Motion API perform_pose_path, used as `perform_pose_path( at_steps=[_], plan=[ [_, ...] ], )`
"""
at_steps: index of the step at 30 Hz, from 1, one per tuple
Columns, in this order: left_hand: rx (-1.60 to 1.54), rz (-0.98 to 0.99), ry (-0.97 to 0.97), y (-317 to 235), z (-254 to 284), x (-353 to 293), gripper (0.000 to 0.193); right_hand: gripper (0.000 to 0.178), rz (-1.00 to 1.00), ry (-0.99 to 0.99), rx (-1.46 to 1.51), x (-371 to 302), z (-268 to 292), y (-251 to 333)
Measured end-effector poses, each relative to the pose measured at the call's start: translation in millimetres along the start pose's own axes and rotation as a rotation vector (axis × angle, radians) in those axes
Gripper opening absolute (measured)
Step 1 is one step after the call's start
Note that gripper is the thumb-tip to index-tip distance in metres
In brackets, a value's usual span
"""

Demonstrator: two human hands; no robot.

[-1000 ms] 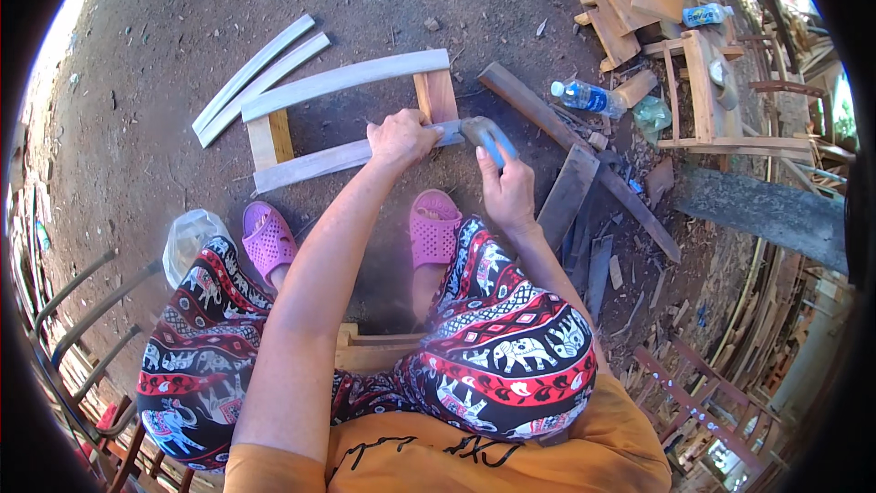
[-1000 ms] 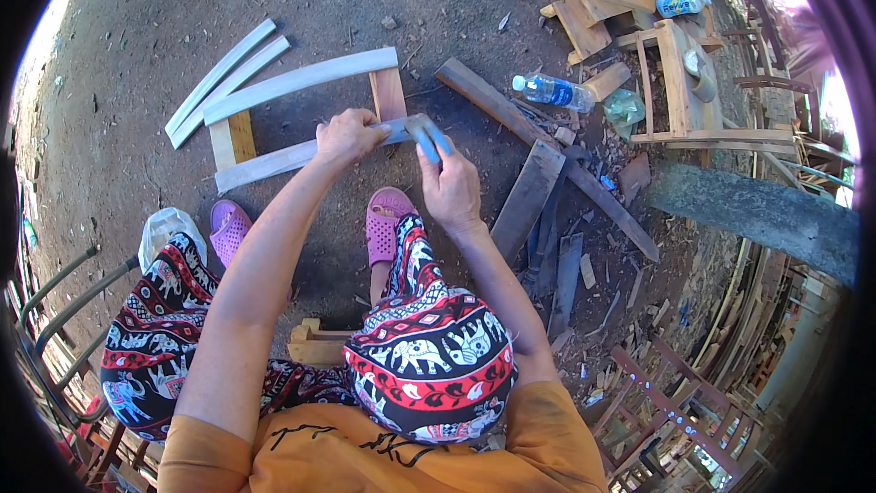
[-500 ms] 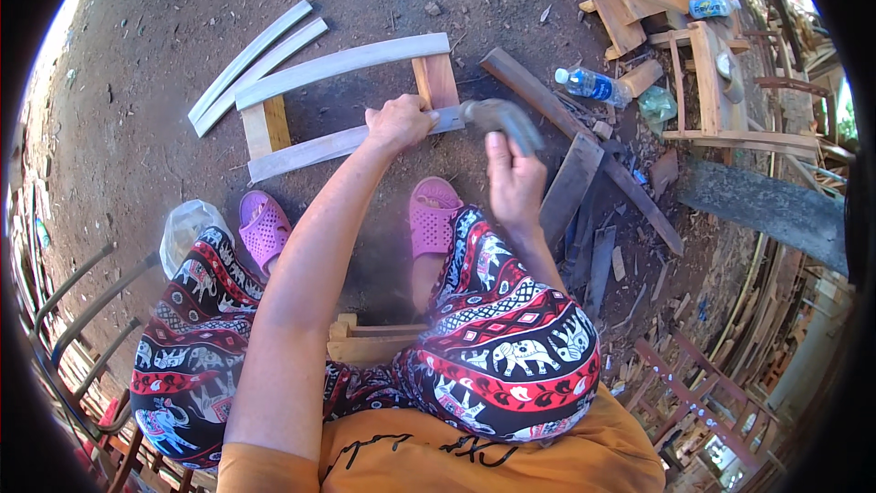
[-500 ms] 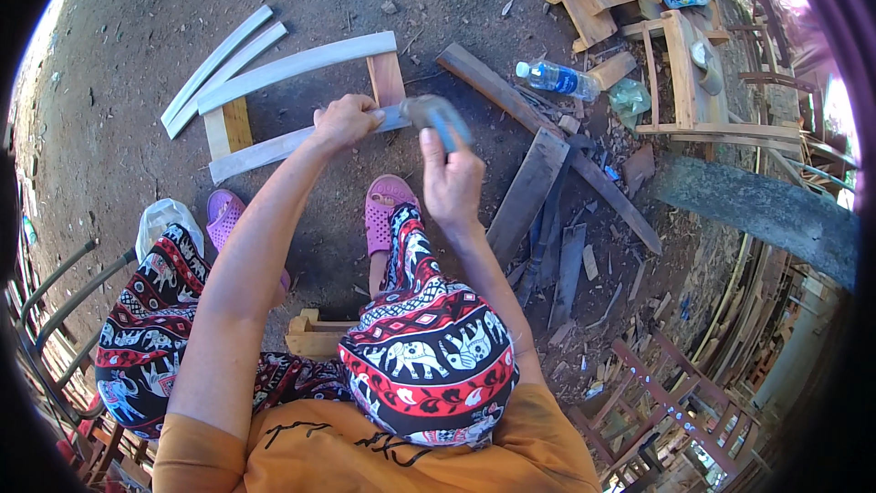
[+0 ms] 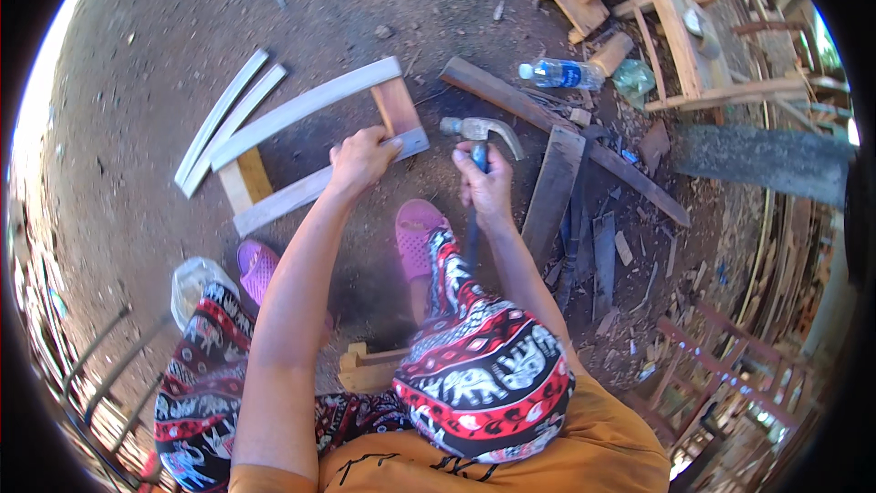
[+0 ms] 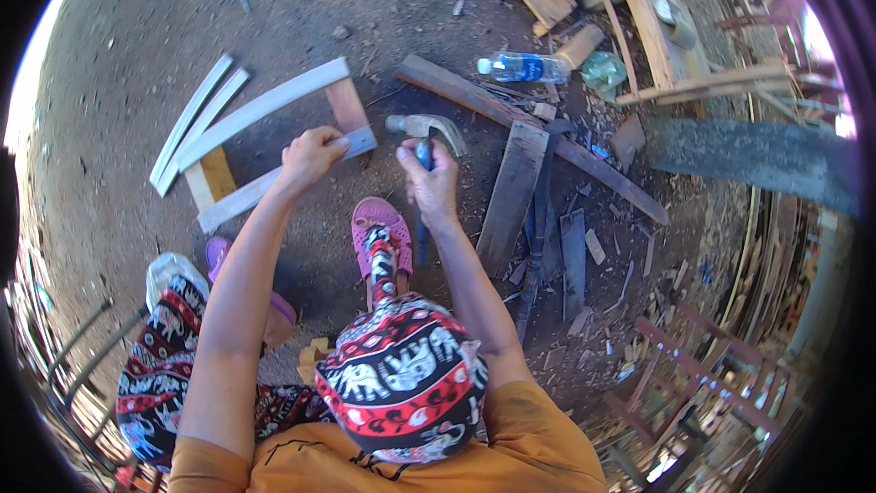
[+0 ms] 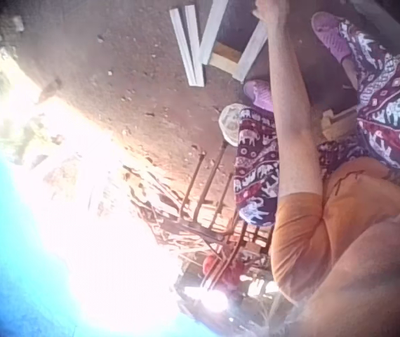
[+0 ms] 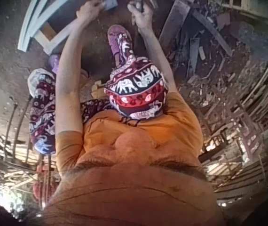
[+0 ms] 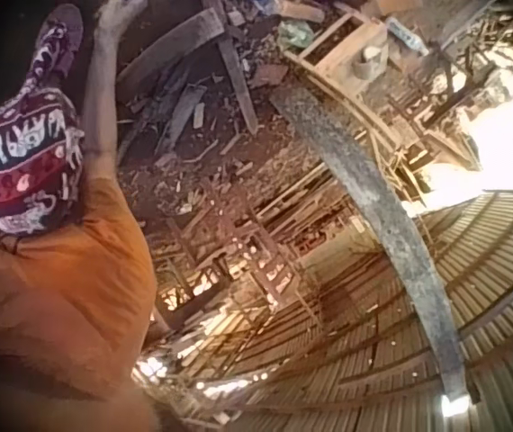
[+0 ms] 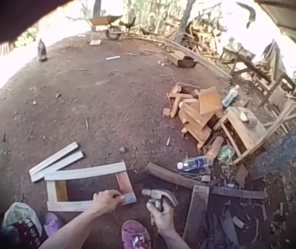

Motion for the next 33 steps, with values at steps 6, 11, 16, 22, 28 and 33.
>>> perform_pose_path(
  at_steps=[6,11,16,22,28,33],
  plan=[
    [-0.062,-0.015,-0.004,7,-8,5,0.033,0.024,-0.227,0.044,0.378,26,-3,-25],
    [-0.137,0.030,0.026,11,-9,9,0.030,0.024,-0.340,0.127,0.439,26,-17,-43],
    [-0.305,0.026,0.062,0,-6,4,0.023,0.026,-0.321,0.160,0.450,22,-19,-37],
    [-0.329,0.041,0.069,3,-6,4,0.020,0.026,-0.269,0.192,0.415,24,-19,-39],
    [-0.370,-0.017,0.109,4,-6,7,0.017,0.029,-0.310,0.099,0.694,13,-15,-38],
    [-0.356,-0.025,0.095,9,-8,10,0.017,0.037,-0.294,0.133,0.746,20,0,-42]
  ],
)
Point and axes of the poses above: each hand's wrist, its own x-axis towards the middle knuckle, its own z-axis out of the back of the hand, y = z × x, the point moved 3 cm from there along x, towards the middle knuckle, and after that the axes turned 2 degrees about x, right-handed, at the moved point
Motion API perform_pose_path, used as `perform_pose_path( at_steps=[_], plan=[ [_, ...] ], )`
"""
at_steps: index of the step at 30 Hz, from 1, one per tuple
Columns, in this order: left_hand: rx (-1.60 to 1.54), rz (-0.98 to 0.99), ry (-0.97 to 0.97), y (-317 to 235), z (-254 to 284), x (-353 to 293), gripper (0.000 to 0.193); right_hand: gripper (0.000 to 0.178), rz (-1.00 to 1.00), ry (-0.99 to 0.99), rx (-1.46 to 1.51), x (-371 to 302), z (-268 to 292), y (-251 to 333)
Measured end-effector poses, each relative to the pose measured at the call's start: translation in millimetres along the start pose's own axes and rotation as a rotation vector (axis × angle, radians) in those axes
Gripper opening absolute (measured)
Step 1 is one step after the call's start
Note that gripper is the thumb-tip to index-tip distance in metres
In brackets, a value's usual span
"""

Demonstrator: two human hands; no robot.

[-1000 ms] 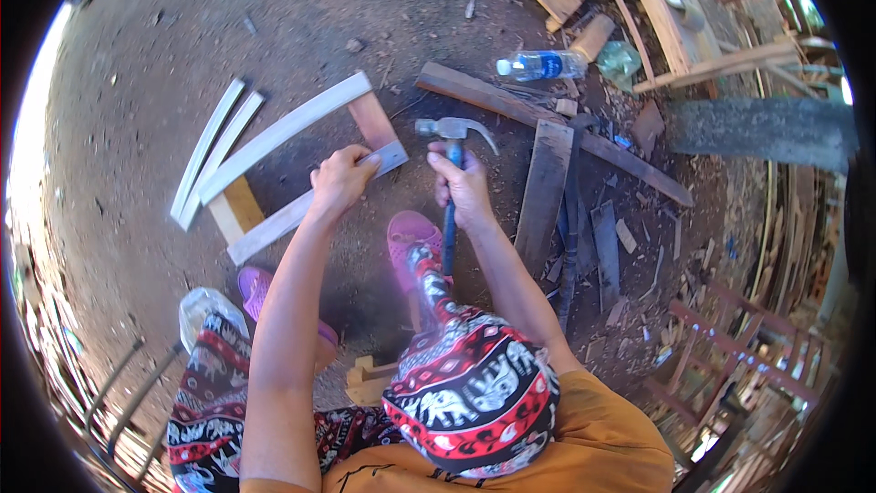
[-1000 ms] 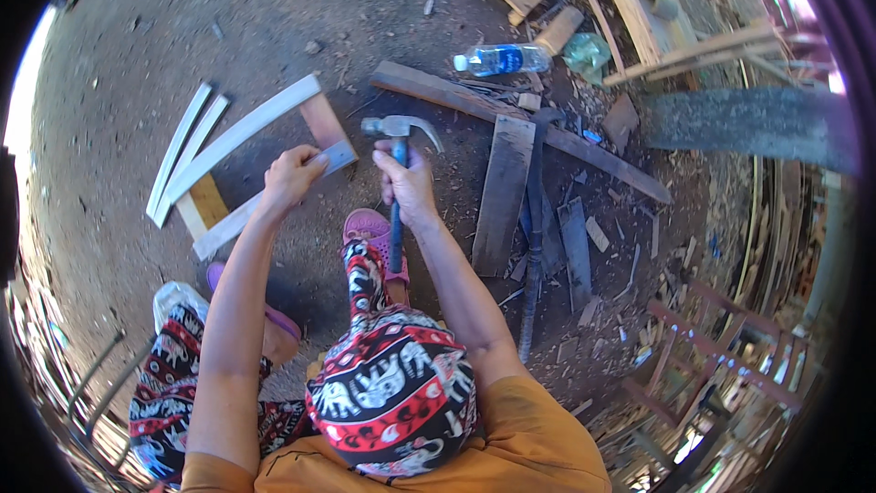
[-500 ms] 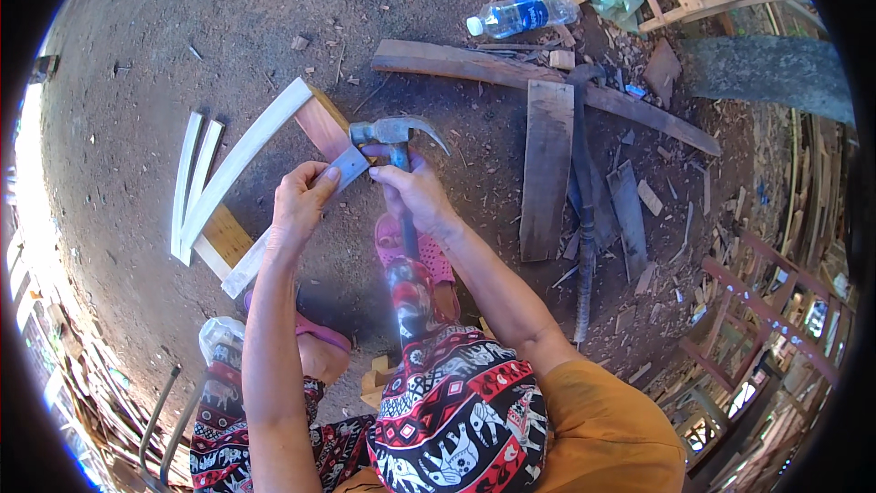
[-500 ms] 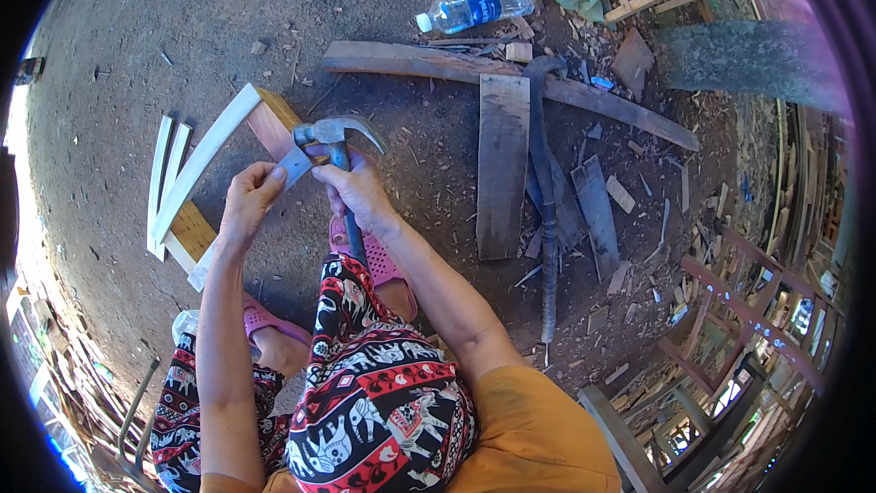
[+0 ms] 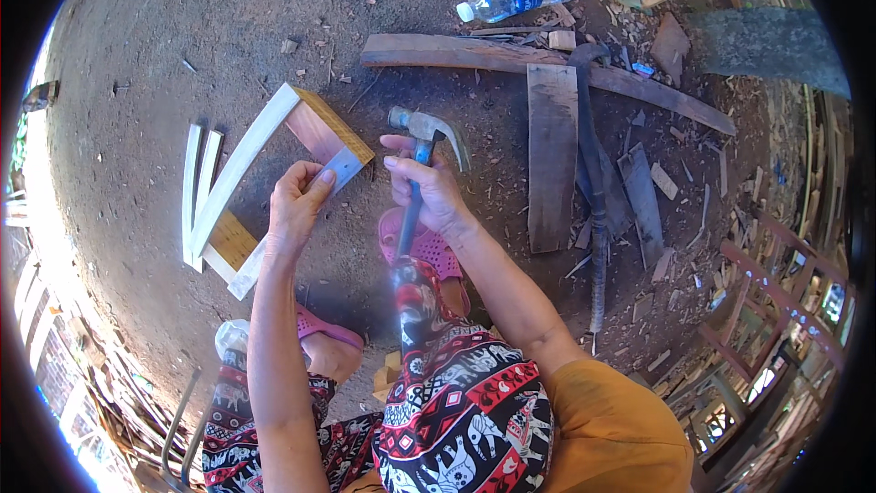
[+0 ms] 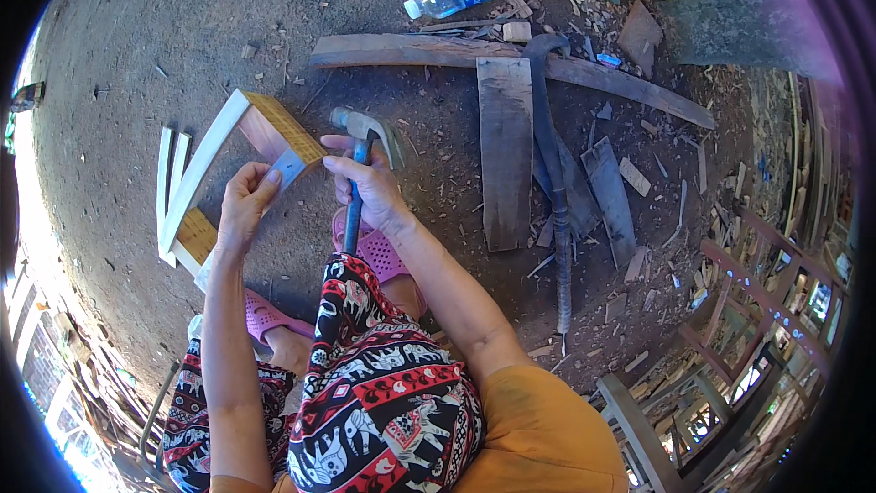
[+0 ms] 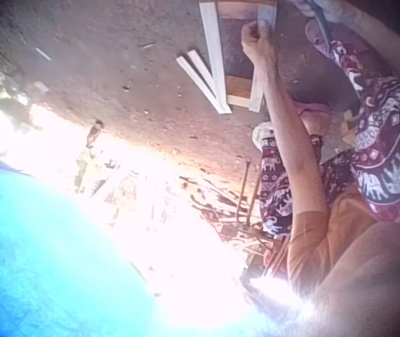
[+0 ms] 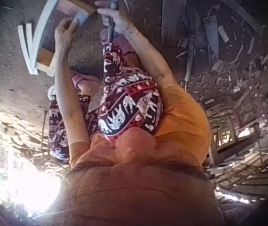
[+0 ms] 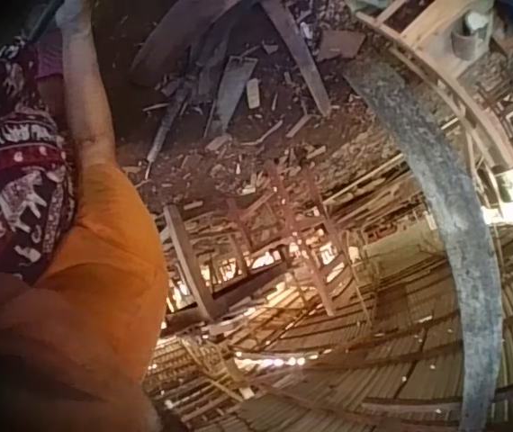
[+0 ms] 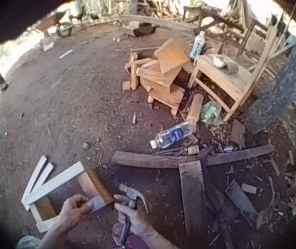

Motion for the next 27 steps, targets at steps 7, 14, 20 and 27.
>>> perform_pose_path(
  at_steps=[7,14,20,27],
  plan=[
    [-0.082,0.000,0.012,-5,-2,-4,0.019,0.042,-0.093,0.118,-0.083,-1,-8,-10],
    [-0.083,-0.013,-0.006,0,-2,-3,0.018,0.063,0.078,0.095,-0.567,-11,-21,-11],
    [-0.074,-0.003,-0.059,-3,-1,-4,0.020,0.061,0.103,0.077,-0.584,-12,-20,-12],
    [0.008,0.028,-0.092,1,-1,-1,0.021,0.032,0.144,-0.064,-0.510,-7,-19,-24]
  ],
)
Point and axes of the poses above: each hand's wrist, its own x-axis towards the middle knuckle, its own z-axis out of the back of the hand, y = z × x, the point moved 3 cm from there along x, towards the middle knuckle, and after that the axes turned 2 degrees about x, right-handed, at the moved point
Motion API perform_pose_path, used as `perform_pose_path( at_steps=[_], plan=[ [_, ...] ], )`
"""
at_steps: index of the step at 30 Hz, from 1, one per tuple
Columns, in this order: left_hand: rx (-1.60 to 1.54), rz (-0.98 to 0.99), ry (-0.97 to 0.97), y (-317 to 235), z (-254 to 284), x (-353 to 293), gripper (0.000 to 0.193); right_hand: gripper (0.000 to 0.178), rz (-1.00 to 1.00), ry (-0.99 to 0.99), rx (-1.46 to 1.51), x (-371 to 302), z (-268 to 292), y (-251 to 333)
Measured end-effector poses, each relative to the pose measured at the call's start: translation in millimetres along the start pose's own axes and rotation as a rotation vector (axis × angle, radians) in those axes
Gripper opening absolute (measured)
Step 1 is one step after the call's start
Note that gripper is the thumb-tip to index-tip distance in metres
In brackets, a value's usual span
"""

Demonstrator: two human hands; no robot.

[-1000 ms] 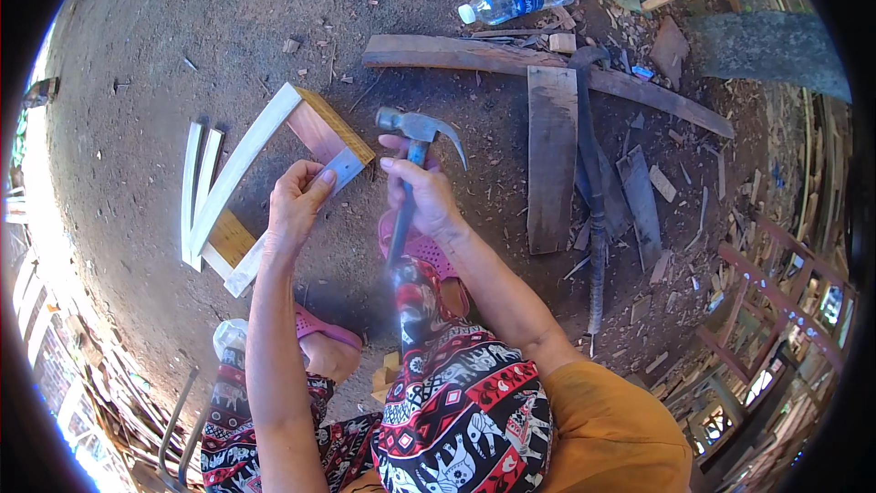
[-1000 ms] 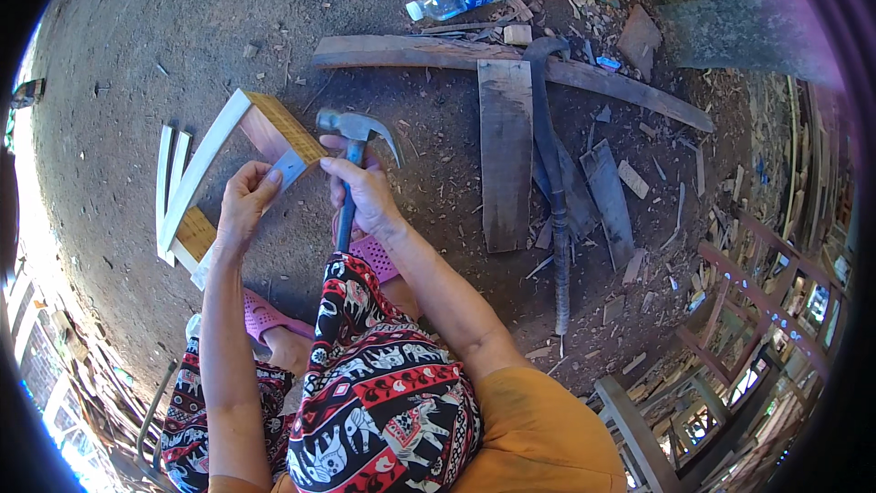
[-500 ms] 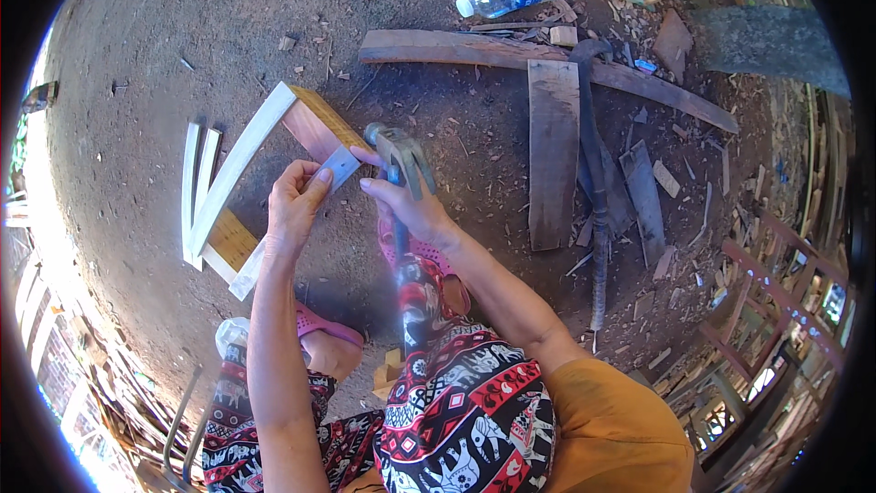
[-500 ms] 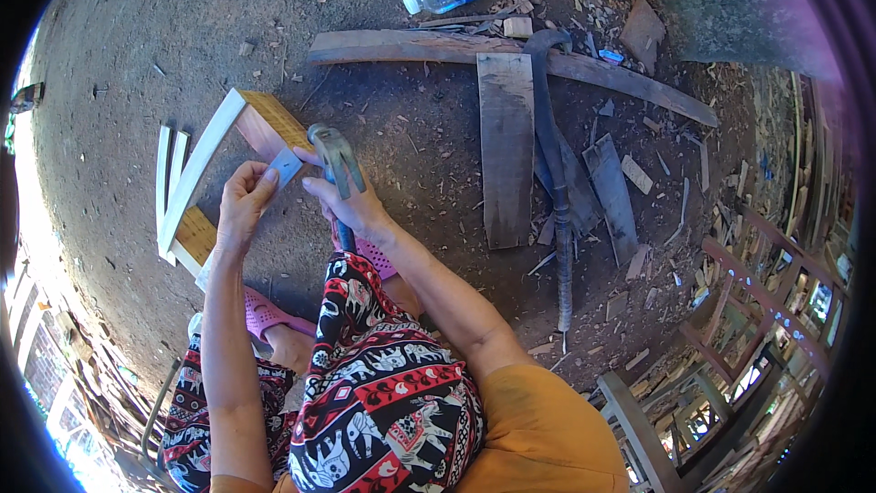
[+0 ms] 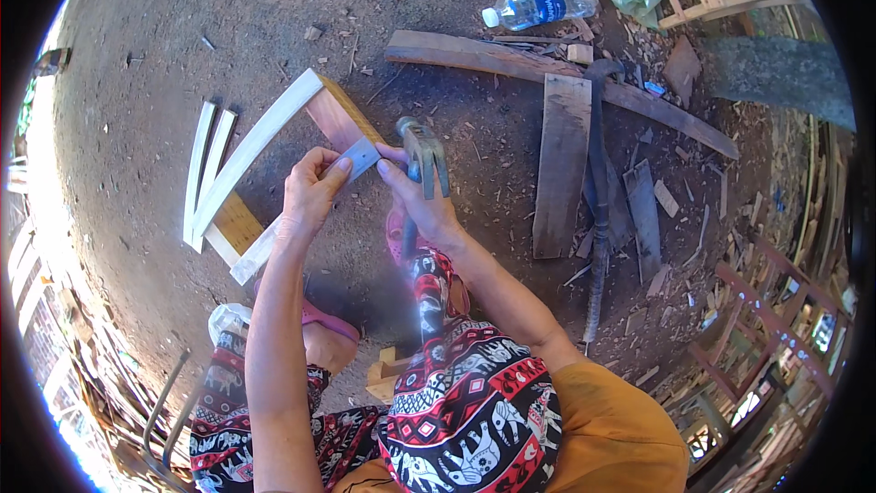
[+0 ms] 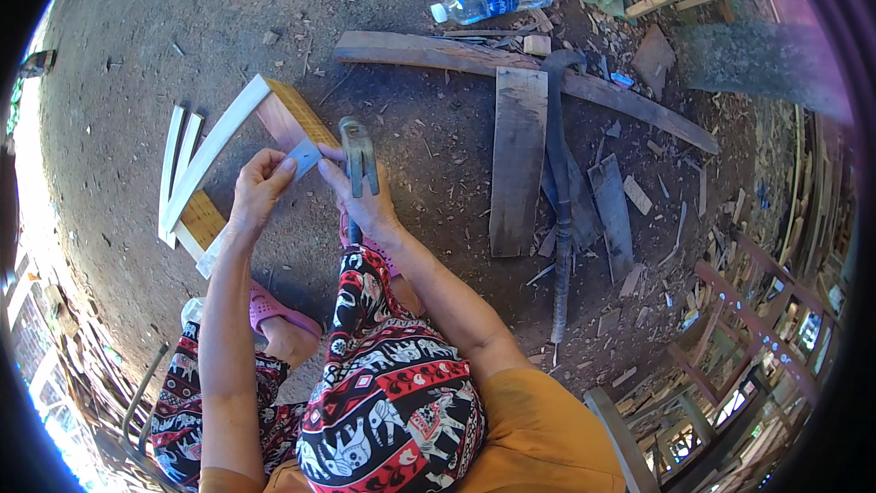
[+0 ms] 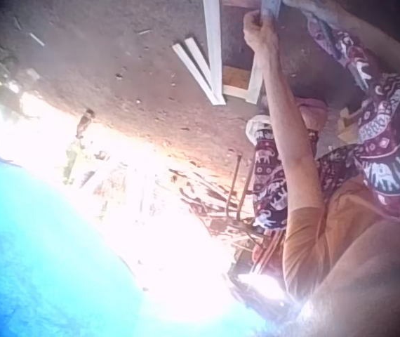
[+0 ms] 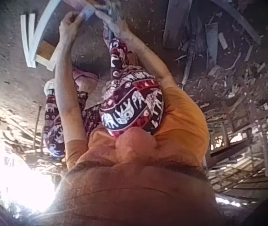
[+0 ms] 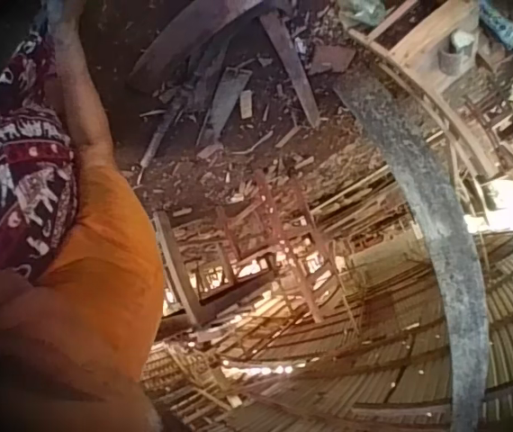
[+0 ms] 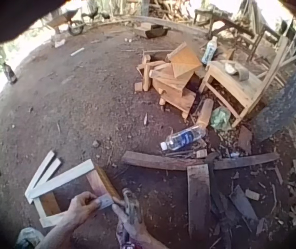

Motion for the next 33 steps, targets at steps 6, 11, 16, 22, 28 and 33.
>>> perform_pose_path(
  at_steps=[6,11,16,22,28,33],
  plan=[
    [0.045,-0.012,0.012,-4,-4,-1,0.018,0.022,0.012,-0.094,0.055,1,1,-2],
    [0.100,-0.040,-0.028,-5,0,-2,0.020,0.021,-0.009,-0.092,0.052,4,-1,-1],
    [0.138,-0.015,-0.041,-7,1,-3,0.026,0.021,-0.019,-0.087,0.019,7,0,0],
    [0.158,-0.030,-0.062,-9,-1,-5,0.027,0.028,-0.027,-0.030,0.017,11,2,5],
    [0.159,-0.042,-0.077,-13,-1,-9,0.027,0.033,-0.050,0.036,0.004,17,0,9],
    [0.178,-0.081,-0.109,-13,-1,-10,0.027,0.033,-0.074,0.048,0.011,18,-2,9]
  ],
)
Point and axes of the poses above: each hand's wrist, its own x-axis towards the middle knuckle, its own z-axis out of the back of the hand, y = z × x, the point moved 3 cm from there along x, towards the middle knuckle, and after that the axes turned 2 degrees about x, right-handed, at the moved point
